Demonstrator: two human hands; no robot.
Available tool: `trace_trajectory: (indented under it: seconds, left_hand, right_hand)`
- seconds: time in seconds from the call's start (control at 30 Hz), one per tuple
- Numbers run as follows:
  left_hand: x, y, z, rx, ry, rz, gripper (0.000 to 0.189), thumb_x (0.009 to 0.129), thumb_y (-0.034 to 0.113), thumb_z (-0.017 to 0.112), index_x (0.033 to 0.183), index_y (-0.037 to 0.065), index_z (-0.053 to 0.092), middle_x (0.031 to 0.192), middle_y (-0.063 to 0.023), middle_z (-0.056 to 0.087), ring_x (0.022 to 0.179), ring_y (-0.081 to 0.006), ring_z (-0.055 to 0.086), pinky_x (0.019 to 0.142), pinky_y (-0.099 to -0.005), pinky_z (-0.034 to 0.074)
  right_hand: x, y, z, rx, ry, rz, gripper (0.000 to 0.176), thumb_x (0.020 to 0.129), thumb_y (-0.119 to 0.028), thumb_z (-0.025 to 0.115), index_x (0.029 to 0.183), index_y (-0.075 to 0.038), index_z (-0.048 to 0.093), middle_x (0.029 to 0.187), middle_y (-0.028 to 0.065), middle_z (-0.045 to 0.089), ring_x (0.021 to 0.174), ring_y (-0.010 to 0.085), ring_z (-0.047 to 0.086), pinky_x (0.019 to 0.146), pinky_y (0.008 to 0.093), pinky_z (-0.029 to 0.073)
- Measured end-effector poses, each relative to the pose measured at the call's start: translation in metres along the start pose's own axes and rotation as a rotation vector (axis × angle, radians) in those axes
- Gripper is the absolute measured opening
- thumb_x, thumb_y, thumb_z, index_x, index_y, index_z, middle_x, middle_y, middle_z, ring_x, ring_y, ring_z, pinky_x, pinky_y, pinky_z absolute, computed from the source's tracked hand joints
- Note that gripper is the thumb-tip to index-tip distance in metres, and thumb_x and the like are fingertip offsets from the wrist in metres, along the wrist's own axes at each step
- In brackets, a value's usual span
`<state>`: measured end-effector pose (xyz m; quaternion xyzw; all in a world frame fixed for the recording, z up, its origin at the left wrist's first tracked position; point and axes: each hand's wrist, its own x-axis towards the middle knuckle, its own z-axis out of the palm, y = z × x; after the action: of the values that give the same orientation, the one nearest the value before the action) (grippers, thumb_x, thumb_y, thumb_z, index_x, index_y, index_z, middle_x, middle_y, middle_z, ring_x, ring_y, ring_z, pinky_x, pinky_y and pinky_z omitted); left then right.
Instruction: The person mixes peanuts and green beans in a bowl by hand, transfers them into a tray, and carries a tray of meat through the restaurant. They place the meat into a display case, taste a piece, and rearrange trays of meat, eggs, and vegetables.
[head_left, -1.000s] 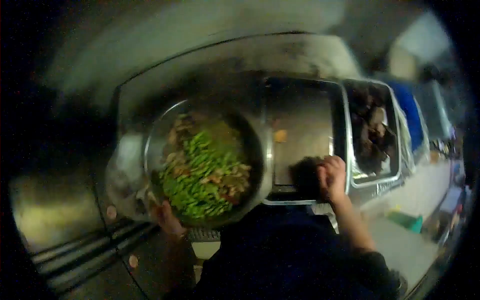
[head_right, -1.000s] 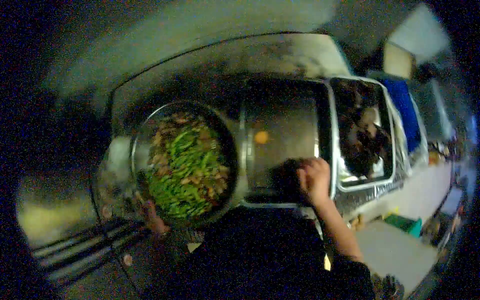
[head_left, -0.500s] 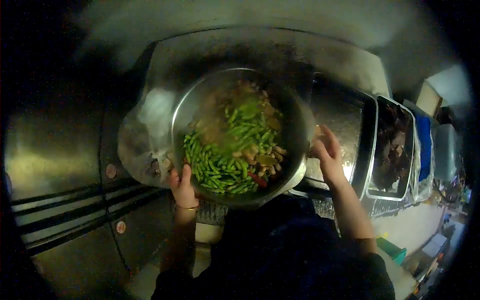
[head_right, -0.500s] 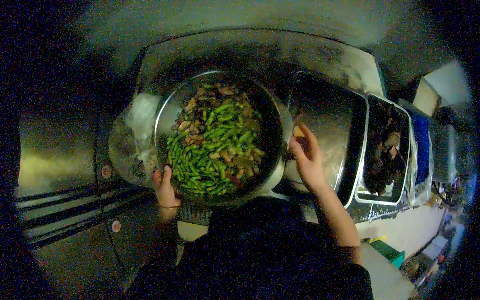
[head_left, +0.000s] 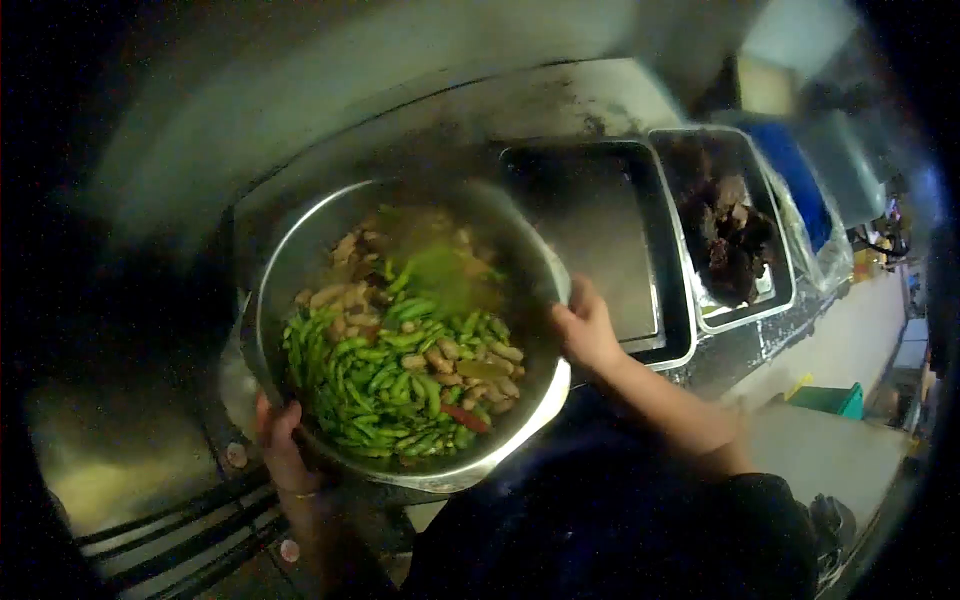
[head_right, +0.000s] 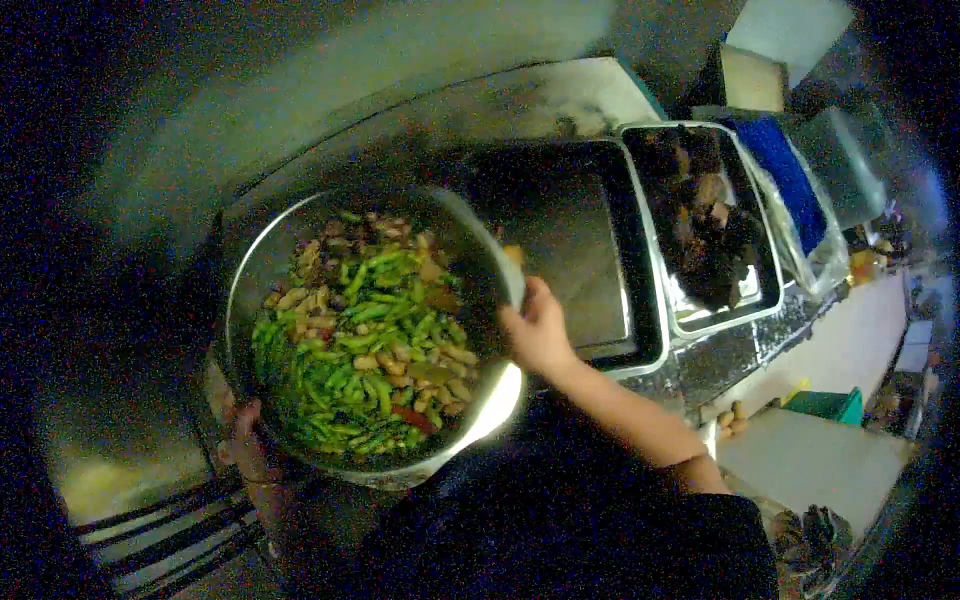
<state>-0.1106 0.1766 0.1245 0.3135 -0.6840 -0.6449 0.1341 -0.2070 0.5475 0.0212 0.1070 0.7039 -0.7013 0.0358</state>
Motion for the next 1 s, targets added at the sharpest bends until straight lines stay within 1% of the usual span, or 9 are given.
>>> trace_trajectory:
  seconds: [0.13, 0.2, 0.23, 0.3, 0.4, 0.57, 0.77, 0.87, 1.0]
  left_hand:
    - [0.023, 0.051, 0.021, -0.119, -0.353, 0.071, 0.046, 0.077, 0.020, 0.050, 0.119, -0.001, 0.052, 0.098, -0.0072, 0.058, 0.089, -0.0179, 0.055, 0.081, -0.0303, 0.044]
    - [0.005, 0.087, 0.062, -0.095, -0.343, 0.120, 0.046, 0.077, 0.022, 0.048, 0.116, 0.000, 0.053, 0.097, -0.0071, 0.058, 0.085, -0.0181, 0.055, 0.077, -0.0295, 0.045]
    - [-0.011, 0.103, 0.086, -0.100, -0.153, 0.091, 0.048, 0.075, 0.023, 0.048, 0.117, -0.001, 0.052, 0.100, -0.0092, 0.059, 0.087, -0.0201, 0.057, 0.077, -0.0316, 0.047]
    - [0.003, 0.116, 0.086, -0.126, -0.328, 0.066, 0.048, 0.075, 0.021, 0.047, 0.117, -0.002, 0.052, 0.103, -0.0116, 0.059, 0.090, -0.0224, 0.058, 0.081, -0.0337, 0.047]
    - [0.005, 0.134, 0.096, -0.200, -0.494, 0.066, 0.050, 0.074, 0.019, 0.047, 0.118, -0.004, 0.050, 0.108, -0.0160, 0.059, 0.095, -0.0259, 0.059, 0.085, -0.0365, 0.048]
    - [-0.021, 0.169, 0.134, -0.310, -0.620, 0.101, 0.050, 0.076, 0.017, 0.045, 0.122, -0.004, 0.046, 0.113, -0.0157, 0.058, 0.099, -0.0295, 0.059, 0.086, -0.0390, 0.049]
    - [-0.051, 0.222, 0.143, -0.186, -0.593, 0.409, 0.056, 0.074, 0.015, 0.046, 0.125, -0.007, 0.044, 0.117, -0.0178, 0.056, 0.101, -0.0295, 0.058, 0.087, -0.0387, 0.048]
    - [-0.075, 0.224, 0.166, -0.118, -0.465, 0.508, 0.068, 0.068, 0.011, 0.048, 0.132, -0.011, 0.036, 0.120, -0.0184, 0.053, 0.104, -0.0262, 0.056, 0.092, -0.0346, 0.044]
    - [-0.113, 0.220, 0.174, 0.090, -0.326, 0.619, 0.075, 0.064, 0.010, 0.049, 0.133, -0.013, 0.033, 0.125, -0.0184, 0.049, 0.107, -0.0233, 0.052, 0.094, -0.0321, 0.040]
  right_hand:
    - [-0.014, 0.015, -0.017, 0.221, -0.041, 0.094, 0.047, 0.082, -0.004, 0.056, 0.125, 0.006, 0.041, 0.101, 0.0130, 0.061, 0.086, 0.0170, 0.059, 0.075, 0.0270, 0.048]
    - [-0.033, -0.031, -0.029, 0.348, -0.058, 0.290, 0.043, 0.082, -0.004, 0.052, 0.123, 0.002, 0.044, 0.098, 0.0101, 0.061, 0.078, 0.0142, 0.058, 0.067, 0.0249, 0.048]
    - [-0.042, -0.049, -0.033, 0.411, -0.072, 0.389, 0.041, 0.082, -0.004, 0.050, 0.122, 0.000, 0.046, 0.097, 0.0087, 0.061, 0.074, 0.0129, 0.058, 0.063, 0.0238, 0.047]
    - [-0.052, -0.063, -0.040, 0.393, -0.085, 0.424, 0.044, 0.080, -0.004, 0.048, 0.124, 0.000, 0.046, 0.094, 0.0076, 0.061, 0.068, 0.0113, 0.056, 0.057, 0.0233, 0.046]
    - [-0.067, -0.057, -0.051, 0.451, -0.189, 0.540, 0.060, 0.082, -0.005, 0.053, 0.137, -0.004, 0.032, 0.119, 0.0117, 0.054, 0.099, 0.0197, 0.056, 0.072, 0.0285, 0.051]
    - [-0.100, -0.086, -0.027, 0.556, -0.259, 0.659, 0.067, 0.084, -0.009, 0.055, 0.143, -0.018, 0.023, 0.116, 0.0076, 0.054, 0.094, 0.0174, 0.056, 0.062, 0.0264, 0.052]
    - [-0.101, -0.104, -0.016, 0.984, -0.219, 0.636, 0.051, 0.087, -0.004, 0.051, 0.134, -0.011, 0.034, 0.107, 0.0058, 0.059, 0.084, 0.0147, 0.063, 0.072, 0.0247, 0.057]
    - [-0.104, -0.112, -0.010, 1.153, -0.395, 0.795, 0.049, 0.089, -0.005, 0.051, 0.134, -0.013, 0.032, 0.108, 0.0086, 0.061, 0.091, 0.0196, 0.065, 0.078, 0.0305, 0.057]
    - [-0.095, -0.147, -0.003, 1.076, -0.371, 0.710, 0.058, 0.091, 0.005, 0.036, 0.142, -0.018, 0.021, 0.127, 0.0103, 0.051, 0.105, 0.0244, 0.060, 0.086, 0.0375, 0.055]
